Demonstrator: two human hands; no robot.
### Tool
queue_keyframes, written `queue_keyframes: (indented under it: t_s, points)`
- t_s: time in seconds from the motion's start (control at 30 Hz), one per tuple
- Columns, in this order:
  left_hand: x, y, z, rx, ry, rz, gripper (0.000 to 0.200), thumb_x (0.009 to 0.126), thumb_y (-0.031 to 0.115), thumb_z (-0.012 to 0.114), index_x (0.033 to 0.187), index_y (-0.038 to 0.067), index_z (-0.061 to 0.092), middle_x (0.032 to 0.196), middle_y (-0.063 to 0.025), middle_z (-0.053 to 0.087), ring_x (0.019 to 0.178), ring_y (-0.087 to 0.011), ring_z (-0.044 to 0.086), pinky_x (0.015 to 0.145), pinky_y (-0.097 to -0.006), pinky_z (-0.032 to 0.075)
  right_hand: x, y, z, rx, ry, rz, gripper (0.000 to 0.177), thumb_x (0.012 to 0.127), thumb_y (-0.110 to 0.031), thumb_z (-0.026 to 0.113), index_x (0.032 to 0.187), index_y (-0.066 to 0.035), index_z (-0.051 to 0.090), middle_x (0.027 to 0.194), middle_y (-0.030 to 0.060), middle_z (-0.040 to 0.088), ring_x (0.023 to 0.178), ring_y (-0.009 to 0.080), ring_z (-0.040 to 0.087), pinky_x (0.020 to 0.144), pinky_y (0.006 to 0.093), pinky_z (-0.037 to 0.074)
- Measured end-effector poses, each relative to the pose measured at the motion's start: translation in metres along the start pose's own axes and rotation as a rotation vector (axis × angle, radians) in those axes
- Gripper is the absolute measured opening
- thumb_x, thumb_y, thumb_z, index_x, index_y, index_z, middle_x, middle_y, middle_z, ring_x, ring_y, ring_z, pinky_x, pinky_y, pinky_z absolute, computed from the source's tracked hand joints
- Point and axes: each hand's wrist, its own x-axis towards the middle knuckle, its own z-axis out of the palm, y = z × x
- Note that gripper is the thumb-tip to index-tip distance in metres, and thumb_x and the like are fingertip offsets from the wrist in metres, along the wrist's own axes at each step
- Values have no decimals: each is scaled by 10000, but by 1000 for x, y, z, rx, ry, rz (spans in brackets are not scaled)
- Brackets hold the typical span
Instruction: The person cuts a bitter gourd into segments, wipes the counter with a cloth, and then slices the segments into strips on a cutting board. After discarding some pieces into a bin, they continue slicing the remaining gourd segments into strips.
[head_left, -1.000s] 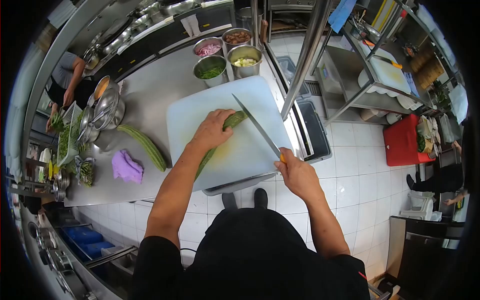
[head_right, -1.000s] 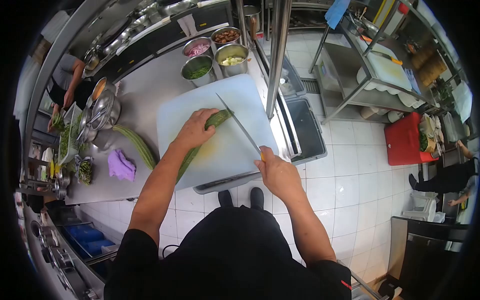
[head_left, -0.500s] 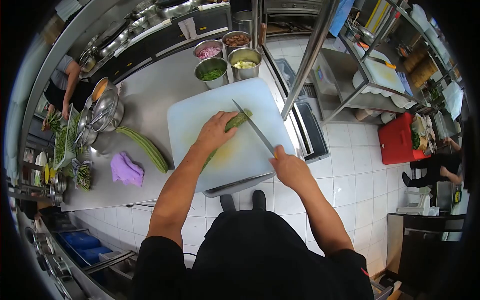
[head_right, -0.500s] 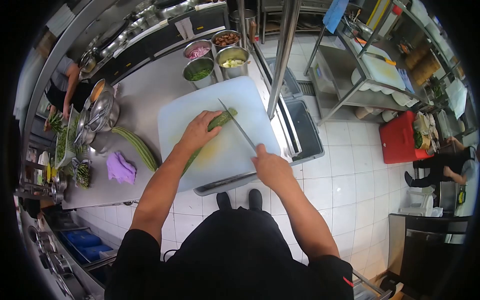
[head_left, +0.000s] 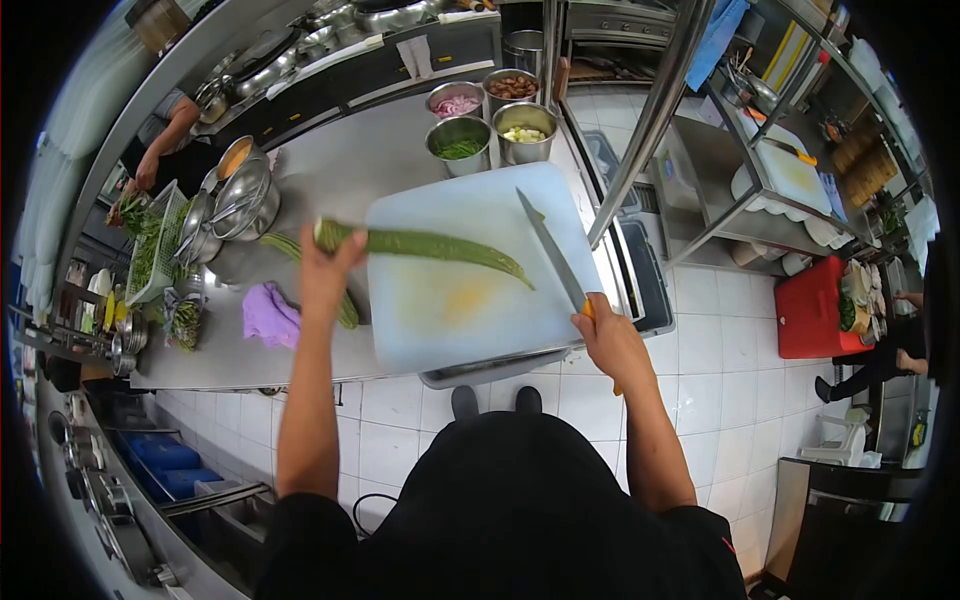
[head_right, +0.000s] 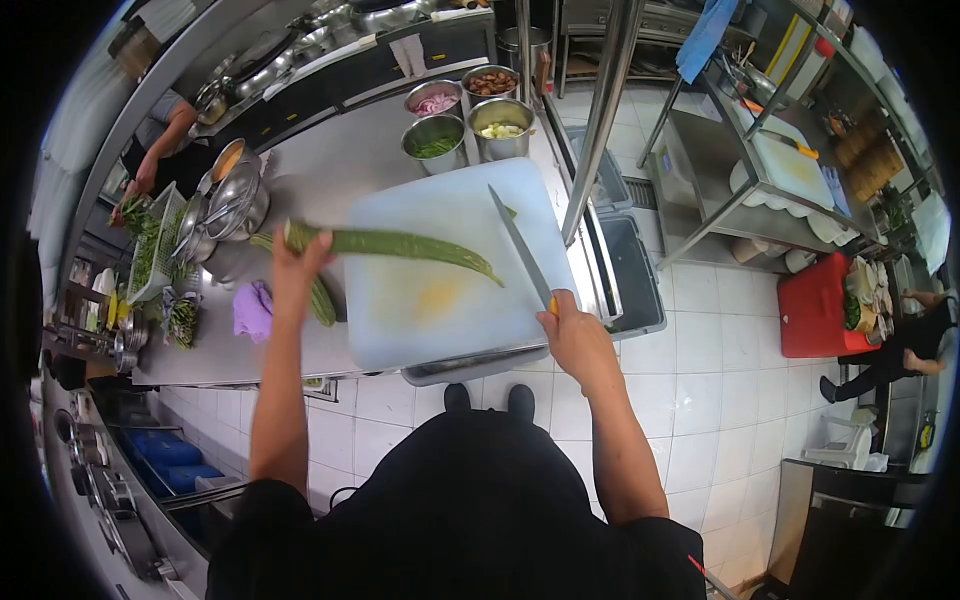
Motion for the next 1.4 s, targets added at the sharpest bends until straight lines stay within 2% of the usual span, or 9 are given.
queue_keyframes:
  t_s: [0.13, 0.33, 0.57, 0.67, 0.8, 0.97, 1.07, 1.3, 1.4]
  points:
    - [-83, -56, -6, -98, 126, -303, 489, 878, 225, 878, 1150, 37, 518, 955, -72, 665, 778, -155, 673, 640, -292, 596, -11, -45, -17, -14, 65, -80, 400, 1042, -301, 620, 1329, -40, 521, 867, 256, 719, 779, 477, 701, 683, 546, 546]
    - [-129, -69, 4, -37, 225, -368, 548, 858, 266, 905, 1125, 18, 496, 840, -57, 653, 617, -117, 627, 551, -261, 535, -25, -91, -13, 160, 235, -236, 395, 1039, -281, 622, 1350, -61, 516, 918, 244, 724, 775, 456, 708, 679, 540, 559]
    - [-140, -51, 1, 27, 182, -419, 550, 877, 303, 879, 1262, 76, 560, 888, -18, 629, 645, -103, 600, 549, -247, 481, -29, -58, 23, -155, -244, -12, 319, 1050, -260, 577, 1270, -40, 507, 846, 271, 715, 757, 488, 696, 678, 573, 542]
    - [-135, -68, 8, -132, 233, -363, 508, 892, 278, 865, 1248, 70, 568, 891, -12, 627, 679, -90, 591, 558, -249, 456, -28, -50, 18, -124, -138, -70, 346, 1052, -265, 585, 1298, -33, 507, 868, 264, 719, 753, 476, 699, 674, 558, 547]
    - [-118, -92, 22, 154, 142, -178, 477, 864, 315, 887, 1142, 30, 624, 943, -75, 702, 752, -168, 626, 707, -311, 535, -32, -76, -3, -16, 16, -202, 383, 1051, -274, 599, 1336, -35, 509, 909, 259, 725, 760, 453, 709, 677, 537, 557]
    - [-110, -61, 26, 304, 82, -259, 483, 834, 326, 905, 1109, 20, 651, 894, -110, 715, 799, -175, 652, 744, -330, 543, -29, -88, 17, 98, 110, -267, 364, 1046, -269, 612, 1313, -35, 533, 892, 239, 731, 750, 437, 715, 672, 520, 564]
    - [-117, -69, 22, 390, 58, -189, 458, 838, 298, 901, 1117, 27, 660, 912, -102, 710, 805, -176, 651, 744, -325, 539, -25, -62, 28, -192, -278, -88, 387, 1048, -260, 620, 1341, -33, 508, 841, 254, 719, 767, 484, 699, 677, 537, 551]
    - [-128, -65, 13, 544, -6, -26, 465, 817, 271, 897, 1143, 29, 670, 1066, -162, 707, 947, -310, 694, 834, -400, 547, -39, -104, 14, 87, 16, -295, 348, 1033, -233, 627, 1300, -29, 539, 811, 208, 729, 720, 443, 709, 658, 531, 559]
    - [-128, -70, 14, 615, -30, -6, 475, 804, 266, 899, 1144, 29, 666, 1074, -148, 700, 1000, -330, 678, 867, -416, 542, -32, -93, 35, -142, -306, -236, 341, 1035, -261, 620, 1280, -39, 538, 815, 244, 719, 751, 452, 710, 681, 542, 561]
